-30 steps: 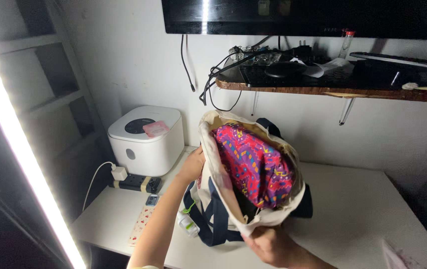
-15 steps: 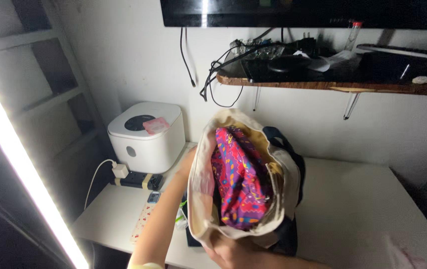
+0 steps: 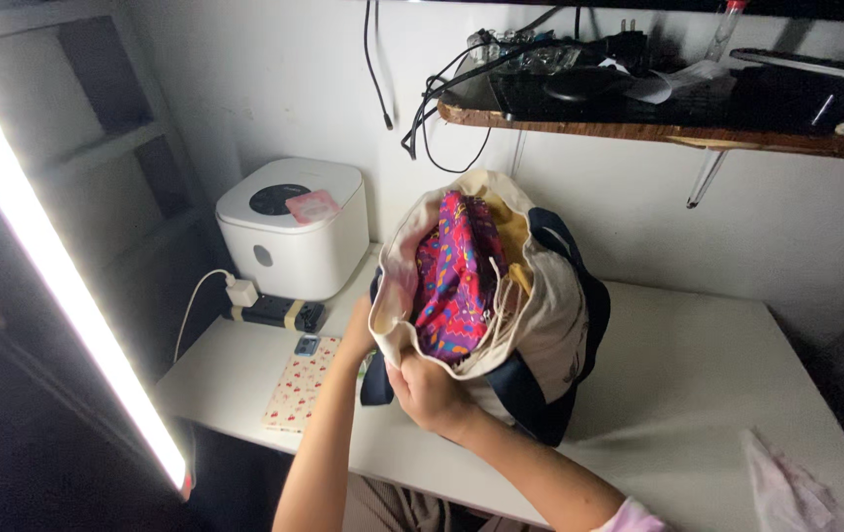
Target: The person coils a black power cable and places it into a black pouch. They then place the pouch, a yellow scarf, and a patterned cloth into a beige tote bag on a white desk.
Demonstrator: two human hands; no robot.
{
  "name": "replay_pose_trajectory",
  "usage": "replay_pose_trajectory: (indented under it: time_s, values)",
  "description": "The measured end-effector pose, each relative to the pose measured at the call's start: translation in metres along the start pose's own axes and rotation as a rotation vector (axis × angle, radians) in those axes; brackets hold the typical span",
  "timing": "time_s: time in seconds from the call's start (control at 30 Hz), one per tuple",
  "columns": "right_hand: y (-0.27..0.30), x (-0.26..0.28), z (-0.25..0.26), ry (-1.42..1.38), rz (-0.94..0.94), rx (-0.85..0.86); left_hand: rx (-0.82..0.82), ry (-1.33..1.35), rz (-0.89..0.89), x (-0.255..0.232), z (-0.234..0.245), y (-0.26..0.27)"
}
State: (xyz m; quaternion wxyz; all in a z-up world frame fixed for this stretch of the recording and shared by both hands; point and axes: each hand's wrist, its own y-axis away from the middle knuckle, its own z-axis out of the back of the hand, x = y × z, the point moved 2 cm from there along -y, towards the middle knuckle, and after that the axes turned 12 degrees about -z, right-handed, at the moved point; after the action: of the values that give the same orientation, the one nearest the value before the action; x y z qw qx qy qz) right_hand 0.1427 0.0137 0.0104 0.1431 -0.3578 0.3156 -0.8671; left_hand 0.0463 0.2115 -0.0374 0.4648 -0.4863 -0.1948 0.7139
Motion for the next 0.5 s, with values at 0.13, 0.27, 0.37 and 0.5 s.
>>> replay_pose_trajectory:
  time_s: [0.13,0.27,0.37,0.5]
  values:
    - [0.000,0.012,0.010,-0.088,-0.089,0.086,-0.109,0.030,0.197,-0.059,0.004,0.056]
    - [0.005,0.038,0.058,-0.313,-0.131,0.426,-0.483,0.196,0.198,-0.157,-0.026,0.092]
    - [0.010,0.054,0.115,-0.319,-0.125,0.806,-0.555,0.234,0.096,-0.223,-0.048,0.101]
    - [0.000,0.044,0.186,-0.426,-0.253,1.153,-0.329,-0.310,0.068,-0.261,-0.053,0.089]
